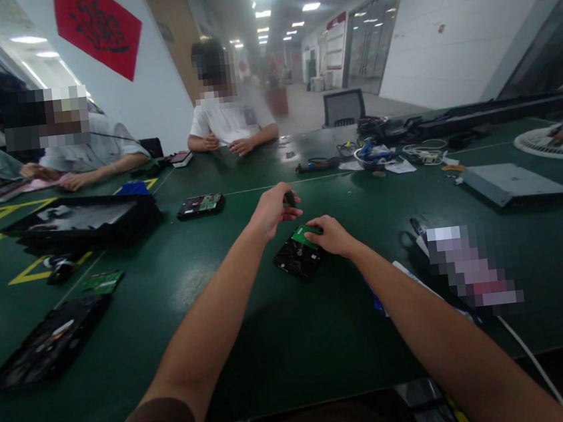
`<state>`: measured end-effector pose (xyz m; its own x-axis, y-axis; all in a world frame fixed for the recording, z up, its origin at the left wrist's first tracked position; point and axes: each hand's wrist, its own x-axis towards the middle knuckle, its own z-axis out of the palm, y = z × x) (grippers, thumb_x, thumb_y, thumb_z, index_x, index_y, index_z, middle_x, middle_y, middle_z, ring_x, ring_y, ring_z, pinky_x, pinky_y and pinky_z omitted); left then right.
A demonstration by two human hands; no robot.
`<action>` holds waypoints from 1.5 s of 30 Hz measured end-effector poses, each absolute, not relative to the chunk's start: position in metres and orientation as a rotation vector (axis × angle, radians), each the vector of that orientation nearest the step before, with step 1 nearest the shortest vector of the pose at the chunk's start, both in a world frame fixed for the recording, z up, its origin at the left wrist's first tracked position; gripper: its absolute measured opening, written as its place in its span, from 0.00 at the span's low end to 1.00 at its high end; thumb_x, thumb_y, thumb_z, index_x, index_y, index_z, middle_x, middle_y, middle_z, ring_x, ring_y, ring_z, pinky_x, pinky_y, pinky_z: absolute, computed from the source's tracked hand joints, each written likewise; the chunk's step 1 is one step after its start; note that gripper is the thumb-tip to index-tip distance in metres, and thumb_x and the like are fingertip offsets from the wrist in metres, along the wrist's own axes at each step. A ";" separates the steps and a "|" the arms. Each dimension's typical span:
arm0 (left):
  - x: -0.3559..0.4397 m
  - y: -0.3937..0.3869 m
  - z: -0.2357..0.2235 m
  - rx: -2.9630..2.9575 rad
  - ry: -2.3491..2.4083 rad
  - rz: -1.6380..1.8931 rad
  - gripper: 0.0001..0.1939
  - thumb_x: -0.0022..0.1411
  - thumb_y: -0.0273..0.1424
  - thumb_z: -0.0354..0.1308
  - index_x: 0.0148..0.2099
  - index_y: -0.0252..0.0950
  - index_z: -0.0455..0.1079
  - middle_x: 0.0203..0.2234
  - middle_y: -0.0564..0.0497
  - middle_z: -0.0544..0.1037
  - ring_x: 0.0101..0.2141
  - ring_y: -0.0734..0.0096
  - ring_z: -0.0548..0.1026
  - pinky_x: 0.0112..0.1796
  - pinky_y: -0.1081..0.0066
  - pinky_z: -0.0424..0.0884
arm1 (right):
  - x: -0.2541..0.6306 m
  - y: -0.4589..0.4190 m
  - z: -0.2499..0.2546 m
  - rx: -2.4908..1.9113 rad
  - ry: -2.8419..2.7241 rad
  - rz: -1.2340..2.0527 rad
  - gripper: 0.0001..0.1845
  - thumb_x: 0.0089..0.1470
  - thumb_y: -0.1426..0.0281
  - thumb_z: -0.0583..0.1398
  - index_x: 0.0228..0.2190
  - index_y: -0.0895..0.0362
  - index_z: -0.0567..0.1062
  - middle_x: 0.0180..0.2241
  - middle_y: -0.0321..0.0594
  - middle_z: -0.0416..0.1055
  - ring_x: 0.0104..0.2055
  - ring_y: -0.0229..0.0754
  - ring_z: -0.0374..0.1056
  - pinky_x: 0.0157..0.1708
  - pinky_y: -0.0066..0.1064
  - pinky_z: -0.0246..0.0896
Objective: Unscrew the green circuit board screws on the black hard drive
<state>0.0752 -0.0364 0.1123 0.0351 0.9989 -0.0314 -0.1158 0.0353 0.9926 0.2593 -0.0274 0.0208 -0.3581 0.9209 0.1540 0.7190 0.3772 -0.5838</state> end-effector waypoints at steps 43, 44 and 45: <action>0.075 -0.037 0.111 1.149 1.062 1.164 0.13 0.64 0.40 0.57 0.39 0.34 0.71 0.36 0.44 0.81 0.23 0.71 0.78 0.23 0.73 0.68 | 0.259 -0.023 0.017 -1.403 -2.198 0.542 0.17 0.60 0.64 0.66 0.50 0.54 0.83 0.50 0.46 0.81 0.52 0.51 0.74 0.53 0.38 0.66; 0.075 -0.037 0.111 1.175 1.091 1.180 0.13 0.63 0.40 0.57 0.39 0.34 0.73 0.35 0.44 0.80 0.23 0.72 0.77 0.23 0.74 0.68 | 0.259 -0.024 0.018 -1.407 -2.197 0.553 0.17 0.60 0.64 0.66 0.50 0.53 0.83 0.50 0.46 0.81 0.52 0.51 0.74 0.54 0.39 0.66; 0.075 -0.038 0.112 1.202 1.117 1.190 0.14 0.63 0.40 0.57 0.38 0.33 0.74 0.35 0.45 0.80 0.23 0.73 0.77 0.23 0.74 0.67 | 0.259 -0.024 0.018 -1.402 -2.202 0.564 0.16 0.61 0.64 0.66 0.49 0.53 0.83 0.49 0.45 0.81 0.52 0.51 0.74 0.54 0.39 0.66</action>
<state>0.0754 -0.0376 0.1118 0.0659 0.9978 0.0069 -0.0565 -0.0032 0.9984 0.2587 -0.0242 0.0185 -0.3703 0.9143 0.1642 0.7228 0.3946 -0.5673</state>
